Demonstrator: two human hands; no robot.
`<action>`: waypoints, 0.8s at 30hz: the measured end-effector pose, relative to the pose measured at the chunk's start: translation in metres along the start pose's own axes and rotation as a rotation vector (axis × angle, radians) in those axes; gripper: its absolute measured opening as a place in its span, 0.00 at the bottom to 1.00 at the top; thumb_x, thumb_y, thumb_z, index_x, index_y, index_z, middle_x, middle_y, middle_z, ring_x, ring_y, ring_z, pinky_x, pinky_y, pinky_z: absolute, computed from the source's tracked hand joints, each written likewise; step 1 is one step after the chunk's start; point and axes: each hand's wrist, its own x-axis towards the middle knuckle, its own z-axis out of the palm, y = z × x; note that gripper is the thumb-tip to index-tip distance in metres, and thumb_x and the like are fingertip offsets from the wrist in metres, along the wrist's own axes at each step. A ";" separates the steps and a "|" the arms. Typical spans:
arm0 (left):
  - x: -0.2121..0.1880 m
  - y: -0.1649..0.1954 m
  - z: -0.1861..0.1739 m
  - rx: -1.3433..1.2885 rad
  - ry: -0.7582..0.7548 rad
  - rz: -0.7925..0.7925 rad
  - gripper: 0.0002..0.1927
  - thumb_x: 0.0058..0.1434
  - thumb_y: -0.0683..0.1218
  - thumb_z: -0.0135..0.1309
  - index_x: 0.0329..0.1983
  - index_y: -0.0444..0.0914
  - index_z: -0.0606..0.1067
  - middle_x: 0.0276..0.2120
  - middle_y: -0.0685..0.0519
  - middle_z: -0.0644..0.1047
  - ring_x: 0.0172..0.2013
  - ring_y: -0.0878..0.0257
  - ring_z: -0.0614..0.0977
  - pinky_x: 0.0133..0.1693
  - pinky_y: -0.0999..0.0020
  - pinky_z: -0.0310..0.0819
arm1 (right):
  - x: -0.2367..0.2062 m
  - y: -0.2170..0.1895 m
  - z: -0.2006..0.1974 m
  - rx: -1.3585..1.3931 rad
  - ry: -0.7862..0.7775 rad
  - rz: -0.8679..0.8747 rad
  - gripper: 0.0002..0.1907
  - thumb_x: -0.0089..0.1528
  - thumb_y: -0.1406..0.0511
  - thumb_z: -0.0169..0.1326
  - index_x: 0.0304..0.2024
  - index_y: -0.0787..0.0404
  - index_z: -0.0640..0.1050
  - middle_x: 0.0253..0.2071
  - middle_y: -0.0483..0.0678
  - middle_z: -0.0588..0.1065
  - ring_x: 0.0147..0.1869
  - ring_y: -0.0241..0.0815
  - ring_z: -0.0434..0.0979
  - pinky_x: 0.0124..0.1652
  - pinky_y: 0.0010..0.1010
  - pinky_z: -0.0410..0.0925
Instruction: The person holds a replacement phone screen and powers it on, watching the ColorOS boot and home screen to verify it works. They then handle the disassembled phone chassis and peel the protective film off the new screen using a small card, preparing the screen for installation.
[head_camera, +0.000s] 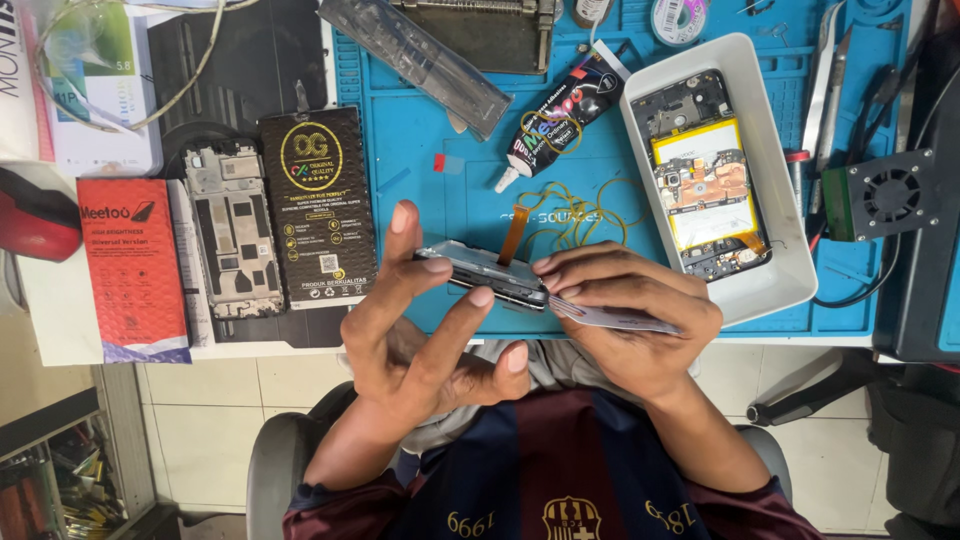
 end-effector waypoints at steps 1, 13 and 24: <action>0.000 0.000 -0.001 0.003 -0.005 -0.001 0.21 0.66 0.54 0.60 0.53 0.36 0.73 0.52 0.43 0.63 0.64 0.37 0.72 0.67 0.34 0.74 | 0.000 0.001 0.000 0.005 0.000 0.004 0.10 0.57 0.78 0.66 0.38 0.72 0.78 0.41 0.60 0.80 0.47 0.55 0.85 0.49 0.42 0.80; -0.003 -0.002 0.006 0.056 0.040 0.006 0.22 0.65 0.56 0.62 0.52 0.37 0.73 0.53 0.43 0.63 0.65 0.34 0.70 0.66 0.36 0.75 | -0.001 0.012 0.000 0.021 -0.008 0.008 0.11 0.55 0.78 0.66 0.37 0.71 0.78 0.41 0.59 0.79 0.50 0.56 0.85 0.50 0.43 0.81; -0.007 -0.005 0.007 0.087 0.039 0.028 0.26 0.59 0.55 0.73 0.48 0.37 0.73 0.52 0.43 0.63 0.63 0.33 0.72 0.63 0.36 0.77 | -0.003 0.025 0.000 0.069 0.010 -0.022 0.13 0.53 0.76 0.69 0.36 0.71 0.78 0.39 0.58 0.80 0.48 0.56 0.85 0.47 0.41 0.80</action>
